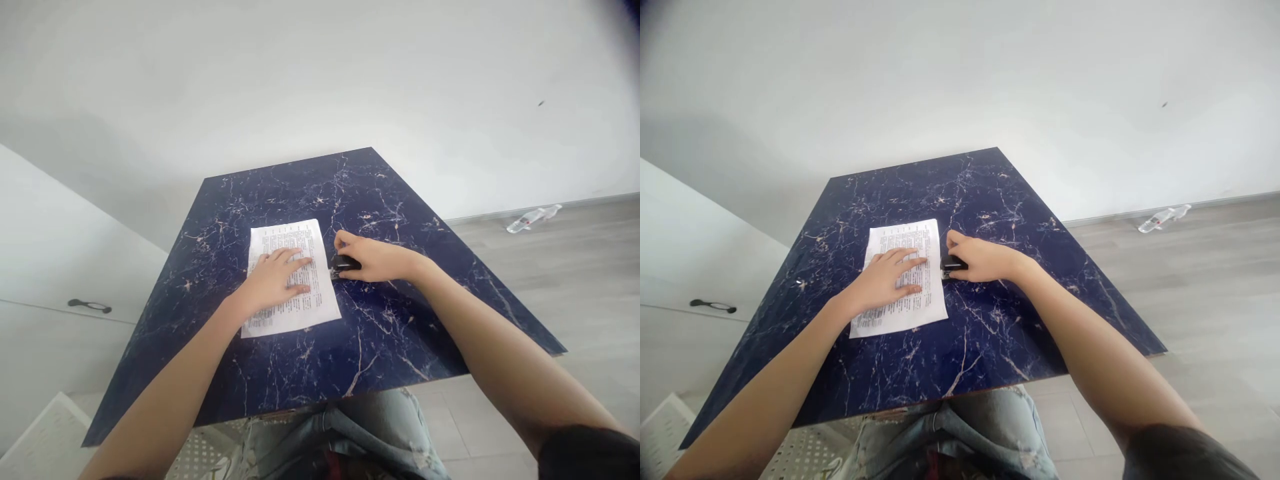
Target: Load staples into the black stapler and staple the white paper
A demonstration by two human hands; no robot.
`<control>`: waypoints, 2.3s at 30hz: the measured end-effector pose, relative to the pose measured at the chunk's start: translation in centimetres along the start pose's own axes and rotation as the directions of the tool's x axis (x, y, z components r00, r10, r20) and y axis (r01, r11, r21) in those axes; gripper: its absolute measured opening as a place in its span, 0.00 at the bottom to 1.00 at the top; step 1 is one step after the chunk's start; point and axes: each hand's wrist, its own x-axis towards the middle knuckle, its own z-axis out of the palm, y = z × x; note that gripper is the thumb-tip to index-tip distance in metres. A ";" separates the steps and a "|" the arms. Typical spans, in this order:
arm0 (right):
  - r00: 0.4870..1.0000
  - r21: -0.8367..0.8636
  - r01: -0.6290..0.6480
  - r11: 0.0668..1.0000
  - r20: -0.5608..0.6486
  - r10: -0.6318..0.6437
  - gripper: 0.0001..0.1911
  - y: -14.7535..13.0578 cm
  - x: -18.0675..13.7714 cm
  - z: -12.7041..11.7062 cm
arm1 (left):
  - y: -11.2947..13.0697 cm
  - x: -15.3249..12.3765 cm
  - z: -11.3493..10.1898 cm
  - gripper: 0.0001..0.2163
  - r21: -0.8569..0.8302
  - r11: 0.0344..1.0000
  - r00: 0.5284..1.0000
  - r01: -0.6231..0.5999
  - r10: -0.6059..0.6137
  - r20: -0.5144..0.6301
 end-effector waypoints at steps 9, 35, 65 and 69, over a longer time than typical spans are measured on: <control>0.770 0.031 -0.397 0.917 -0.532 0.352 0.17 -3.1 -0.2 -0.1 | 5.6 -0.1 2.2 0.36 0.044 0.993 0.988 -0.111 0.115 -0.102; 0.831 -0.088 -0.286 0.954 -0.519 0.201 0.18 5.9 0.9 0.3 | 8.5 -0.2 5.3 0.14 0.045 0.683 0.637 -0.729 0.702 -0.319; 0.976 0.290 0.158 0.944 0.096 -0.193 0.38 -2.0 2.9 4.8 | -14.7 -0.8 -0.9 0.23 -0.834 0.505 0.490 -0.223 -0.681 -0.544; 0.967 0.259 0.221 0.940 0.070 -0.246 0.41 -5.1 6.3 8.1 | -17.8 -2.3 -1.1 0.25 -0.910 0.306 0.506 -0.281 -0.758 -0.411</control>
